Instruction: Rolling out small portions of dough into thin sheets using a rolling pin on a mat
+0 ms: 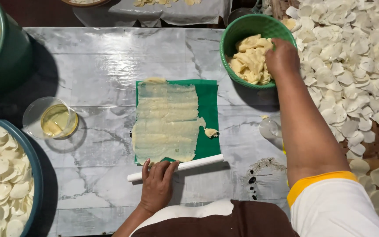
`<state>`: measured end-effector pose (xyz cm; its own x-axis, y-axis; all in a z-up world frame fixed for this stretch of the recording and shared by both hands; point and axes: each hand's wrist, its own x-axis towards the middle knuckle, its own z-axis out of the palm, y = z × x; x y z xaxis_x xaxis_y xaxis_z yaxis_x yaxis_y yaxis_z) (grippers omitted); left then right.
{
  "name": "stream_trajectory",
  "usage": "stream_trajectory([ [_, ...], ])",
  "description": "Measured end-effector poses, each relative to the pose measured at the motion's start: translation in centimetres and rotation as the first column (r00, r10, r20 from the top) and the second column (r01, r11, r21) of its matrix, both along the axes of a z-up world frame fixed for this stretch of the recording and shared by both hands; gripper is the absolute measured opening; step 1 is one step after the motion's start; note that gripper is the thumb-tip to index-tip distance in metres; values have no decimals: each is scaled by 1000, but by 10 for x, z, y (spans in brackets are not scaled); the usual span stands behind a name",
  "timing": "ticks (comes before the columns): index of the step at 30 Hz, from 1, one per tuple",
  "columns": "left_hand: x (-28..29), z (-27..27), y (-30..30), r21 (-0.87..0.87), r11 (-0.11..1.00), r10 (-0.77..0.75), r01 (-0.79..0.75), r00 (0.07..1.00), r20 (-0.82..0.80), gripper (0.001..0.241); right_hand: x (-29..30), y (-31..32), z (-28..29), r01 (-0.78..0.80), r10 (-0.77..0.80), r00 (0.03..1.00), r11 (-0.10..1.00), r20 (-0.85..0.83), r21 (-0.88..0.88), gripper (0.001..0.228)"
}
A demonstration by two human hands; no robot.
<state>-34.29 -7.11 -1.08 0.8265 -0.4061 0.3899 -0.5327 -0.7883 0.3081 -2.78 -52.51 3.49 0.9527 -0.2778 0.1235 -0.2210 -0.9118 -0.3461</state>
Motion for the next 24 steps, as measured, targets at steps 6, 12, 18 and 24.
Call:
stream_trajectory([
  [6,0,-4,1,12,1000,2,-2,1000,-20,54,32,-3,-1,196,-165,945,977,-284,87,61],
  [12,-2,-4,0,16,1000,24,-23,999,-36,57,28,4,17,177,-138,937,980,-321,96,29],
  [18,-1,-5,0,18,1000,27,-26,999,-28,56,13,19,41,259,-179,945,920,-272,294,48],
  [24,-1,-1,-1,1,1000,28,-28,999,-24,54,32,-7,14,147,-94,966,965,-241,216,32],
])
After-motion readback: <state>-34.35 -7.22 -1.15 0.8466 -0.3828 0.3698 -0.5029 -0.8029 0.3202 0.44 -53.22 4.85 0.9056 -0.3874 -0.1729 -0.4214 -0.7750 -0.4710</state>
